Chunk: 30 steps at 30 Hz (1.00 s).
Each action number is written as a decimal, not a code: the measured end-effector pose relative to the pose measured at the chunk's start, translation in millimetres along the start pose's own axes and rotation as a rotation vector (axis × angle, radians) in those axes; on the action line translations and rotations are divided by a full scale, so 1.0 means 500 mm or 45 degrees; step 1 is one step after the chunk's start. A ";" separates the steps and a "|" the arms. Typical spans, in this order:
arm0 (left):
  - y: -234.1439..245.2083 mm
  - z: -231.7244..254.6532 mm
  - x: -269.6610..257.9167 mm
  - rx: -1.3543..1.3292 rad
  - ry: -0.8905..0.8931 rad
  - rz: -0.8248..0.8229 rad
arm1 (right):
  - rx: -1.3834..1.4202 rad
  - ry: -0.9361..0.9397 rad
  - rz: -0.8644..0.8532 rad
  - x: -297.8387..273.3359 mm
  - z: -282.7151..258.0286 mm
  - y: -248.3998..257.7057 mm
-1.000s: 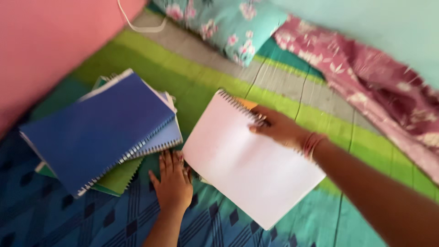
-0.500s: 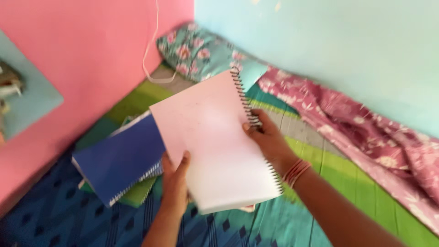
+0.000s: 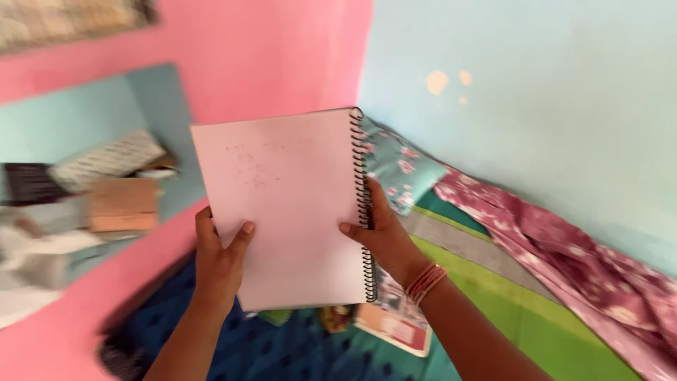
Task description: The person wipes the covers of several spiral-bound notebooks with a cloth and places them on a wall shelf. They handle each notebook one at a time, wiping the front and back covers before stacking them upright on the shelf.
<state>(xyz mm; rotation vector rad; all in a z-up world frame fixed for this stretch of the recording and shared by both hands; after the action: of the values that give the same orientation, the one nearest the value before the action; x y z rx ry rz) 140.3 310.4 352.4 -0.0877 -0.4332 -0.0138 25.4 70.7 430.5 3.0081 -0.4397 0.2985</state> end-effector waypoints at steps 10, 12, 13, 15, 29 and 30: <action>0.422 0.258 0.071 0.170 -0.298 0.214 | 0.025 0.439 -0.055 -0.035 -0.208 -0.405; 0.504 0.316 0.078 0.267 -0.294 0.300 | 0.099 0.425 -0.103 -0.053 -0.261 -0.483; 0.541 0.344 0.081 0.250 -0.311 0.333 | 0.155 0.373 -0.134 -0.062 -0.287 -0.521; 0.618 0.396 0.075 0.221 -0.341 0.393 | 0.260 0.355 -0.212 -0.081 -0.335 -0.597; 0.983 0.600 0.086 0.375 -0.541 0.760 | 0.407 0.525 -0.566 -0.142 -0.513 -0.960; 1.002 0.606 0.094 0.387 -0.520 0.792 | 0.358 0.536 -0.569 -0.135 -0.521 -0.980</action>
<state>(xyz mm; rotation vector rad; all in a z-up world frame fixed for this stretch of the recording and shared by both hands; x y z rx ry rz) 72.0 836.4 604.7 0.0793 -0.7952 0.6902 58.1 586.8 643.2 3.0563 0.3308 0.9871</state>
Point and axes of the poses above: each hand's wrist, its own x-axis towards the middle knuckle, its own y-axis out of the back of the hand, z = x × y, the point moved 1 cm from there along x, towards the middle knuckle, and after that the axes turned 6 degrees about z, right-handed, at the moved point
